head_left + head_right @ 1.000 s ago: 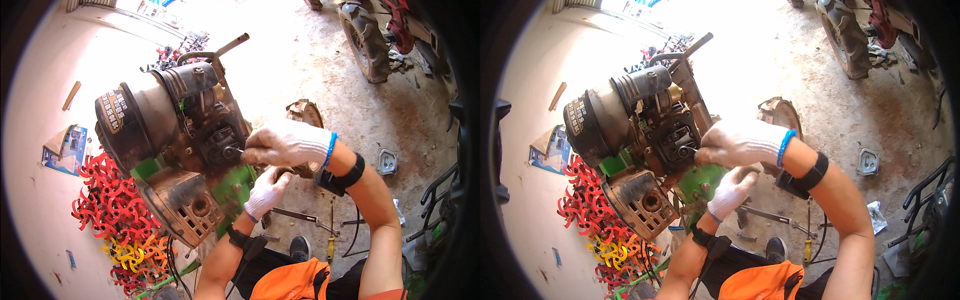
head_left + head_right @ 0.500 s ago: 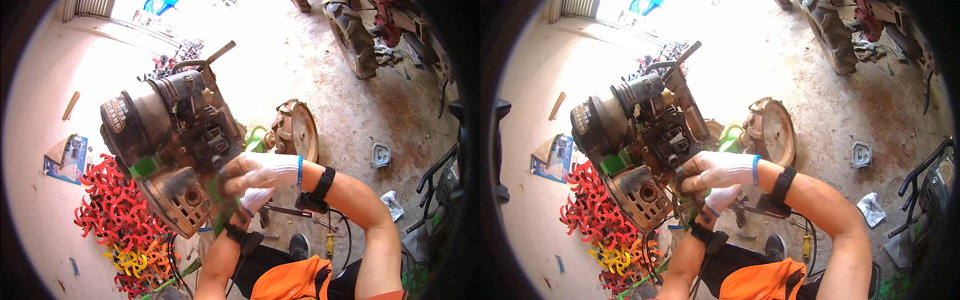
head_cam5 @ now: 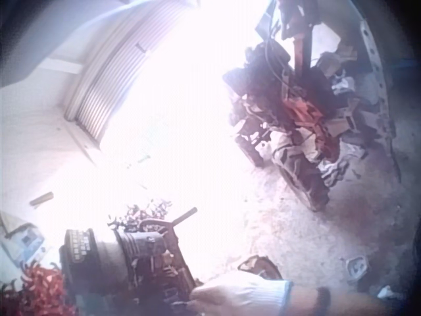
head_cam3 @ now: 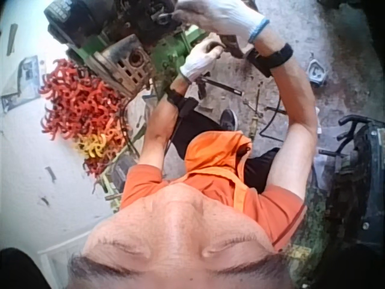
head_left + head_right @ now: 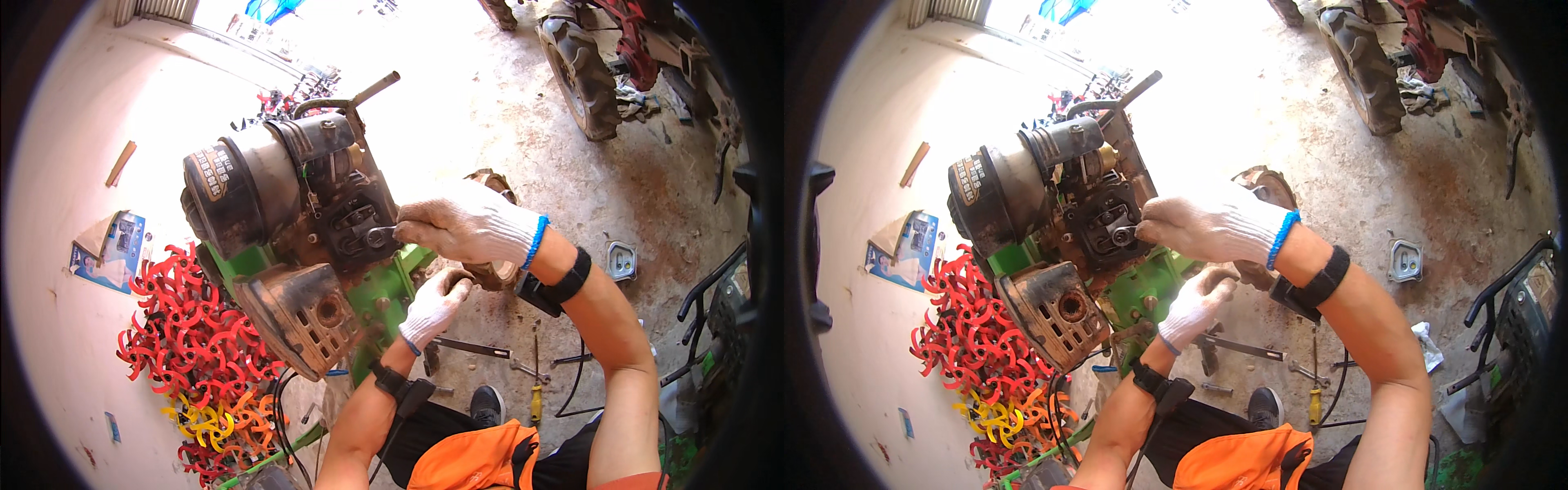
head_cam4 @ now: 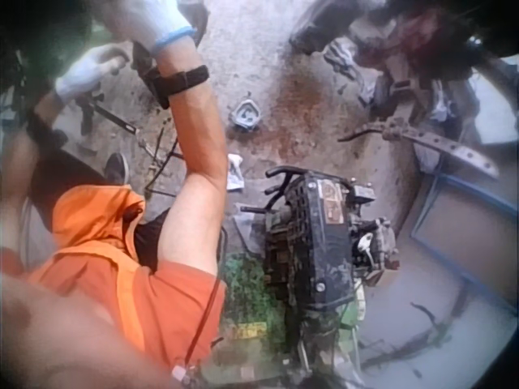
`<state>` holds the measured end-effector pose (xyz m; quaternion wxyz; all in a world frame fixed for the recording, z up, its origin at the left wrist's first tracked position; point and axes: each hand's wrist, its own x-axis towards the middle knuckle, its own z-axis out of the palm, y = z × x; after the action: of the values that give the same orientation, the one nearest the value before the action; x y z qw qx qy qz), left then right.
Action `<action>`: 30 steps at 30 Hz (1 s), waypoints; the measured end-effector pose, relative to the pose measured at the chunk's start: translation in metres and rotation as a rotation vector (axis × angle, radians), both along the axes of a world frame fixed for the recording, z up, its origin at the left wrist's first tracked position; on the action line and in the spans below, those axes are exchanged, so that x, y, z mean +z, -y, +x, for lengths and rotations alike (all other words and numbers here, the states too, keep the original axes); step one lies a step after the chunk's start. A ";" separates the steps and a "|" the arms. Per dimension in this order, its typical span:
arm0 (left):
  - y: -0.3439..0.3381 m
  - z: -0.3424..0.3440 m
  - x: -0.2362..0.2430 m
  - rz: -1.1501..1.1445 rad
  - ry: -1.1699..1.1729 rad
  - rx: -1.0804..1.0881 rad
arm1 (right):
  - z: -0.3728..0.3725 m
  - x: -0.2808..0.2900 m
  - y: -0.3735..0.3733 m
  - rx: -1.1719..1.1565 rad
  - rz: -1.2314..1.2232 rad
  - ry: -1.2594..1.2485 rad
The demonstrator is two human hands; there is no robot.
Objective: The person uses a wrench to loosen and tighten bolts on a small engine mounted on a green frame. They repeatedly remove and reinstall bolts while adjusting components on the engine's side.
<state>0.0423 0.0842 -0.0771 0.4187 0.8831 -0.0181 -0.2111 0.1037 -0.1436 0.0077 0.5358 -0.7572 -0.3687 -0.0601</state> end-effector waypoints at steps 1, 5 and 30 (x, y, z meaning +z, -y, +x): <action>0.001 -0.001 0.001 -0.029 0.028 -0.006 | 0.002 0.002 -0.002 -0.018 -0.045 0.047; 0.003 -0.004 0.005 -0.022 0.044 0.019 | 0.009 0.006 -0.010 -0.057 -0.087 0.175; 0.007 -0.003 0.010 0.065 0.034 -0.001 | 0.037 0.028 0.001 0.218 0.021 -0.243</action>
<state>0.0391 0.0776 -0.0667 0.3892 0.8997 -0.0187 -0.1965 0.1408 -0.1450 0.0357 0.5877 -0.7087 -0.3807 0.0865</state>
